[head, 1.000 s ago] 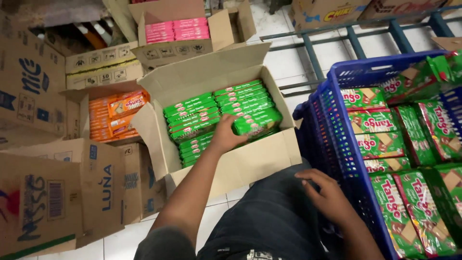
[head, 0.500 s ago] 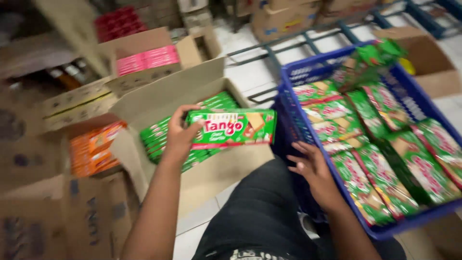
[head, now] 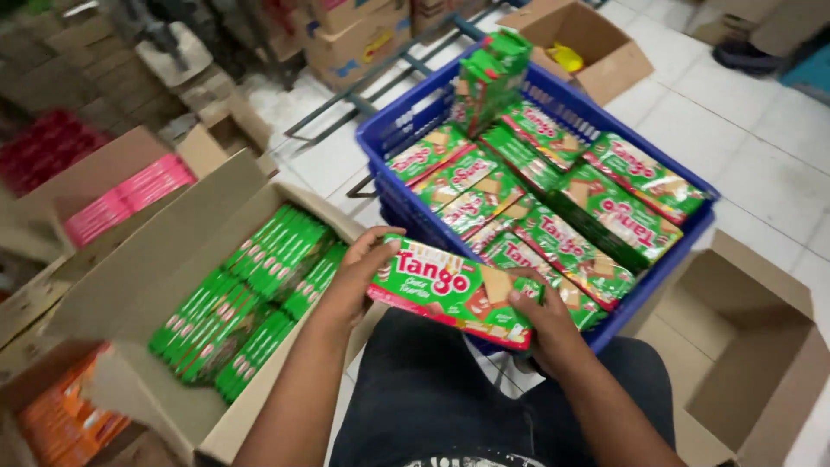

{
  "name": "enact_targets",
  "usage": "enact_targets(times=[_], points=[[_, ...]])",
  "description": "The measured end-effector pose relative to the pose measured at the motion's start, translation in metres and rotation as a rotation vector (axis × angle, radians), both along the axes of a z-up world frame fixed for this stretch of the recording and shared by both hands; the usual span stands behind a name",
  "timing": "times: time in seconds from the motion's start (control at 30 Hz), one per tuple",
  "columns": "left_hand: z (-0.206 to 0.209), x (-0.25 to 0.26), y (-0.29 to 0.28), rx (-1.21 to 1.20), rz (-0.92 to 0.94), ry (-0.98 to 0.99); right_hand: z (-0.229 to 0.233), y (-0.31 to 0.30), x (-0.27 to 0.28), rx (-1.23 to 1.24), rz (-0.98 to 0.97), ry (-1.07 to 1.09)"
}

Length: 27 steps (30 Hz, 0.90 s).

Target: The person transfers green Tango snack packets from a cardboard box into a blue plastic basket. They arrange the packets in neat rows within the basket, occasionally adjusting the stack to fit more items.

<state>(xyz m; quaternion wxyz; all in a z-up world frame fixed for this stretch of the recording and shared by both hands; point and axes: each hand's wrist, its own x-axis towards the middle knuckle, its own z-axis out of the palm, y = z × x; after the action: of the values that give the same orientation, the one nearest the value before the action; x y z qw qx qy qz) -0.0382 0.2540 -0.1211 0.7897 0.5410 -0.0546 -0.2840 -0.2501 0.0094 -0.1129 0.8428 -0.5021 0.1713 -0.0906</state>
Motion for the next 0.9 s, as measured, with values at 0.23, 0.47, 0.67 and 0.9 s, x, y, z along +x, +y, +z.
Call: enact_targets(times=[0.23,0.47,0.67,0.9], points=[[0.002,0.032,-0.108,0.229,-0.058,-0.581,0.018,-0.04,0.011,0.235,-0.476,0.09],[-0.047,0.089,-0.158,0.598,0.08,-1.239,0.011,-0.076,0.055,-0.047,-0.659,0.027],[-0.061,0.13,-0.145,0.691,0.078,-1.176,0.021,-0.057,0.124,-0.194,-0.494,0.158],[-0.041,0.122,-0.138,0.919,0.004,-1.192,-0.053,-0.064,0.162,-0.705,-0.198,0.232]])
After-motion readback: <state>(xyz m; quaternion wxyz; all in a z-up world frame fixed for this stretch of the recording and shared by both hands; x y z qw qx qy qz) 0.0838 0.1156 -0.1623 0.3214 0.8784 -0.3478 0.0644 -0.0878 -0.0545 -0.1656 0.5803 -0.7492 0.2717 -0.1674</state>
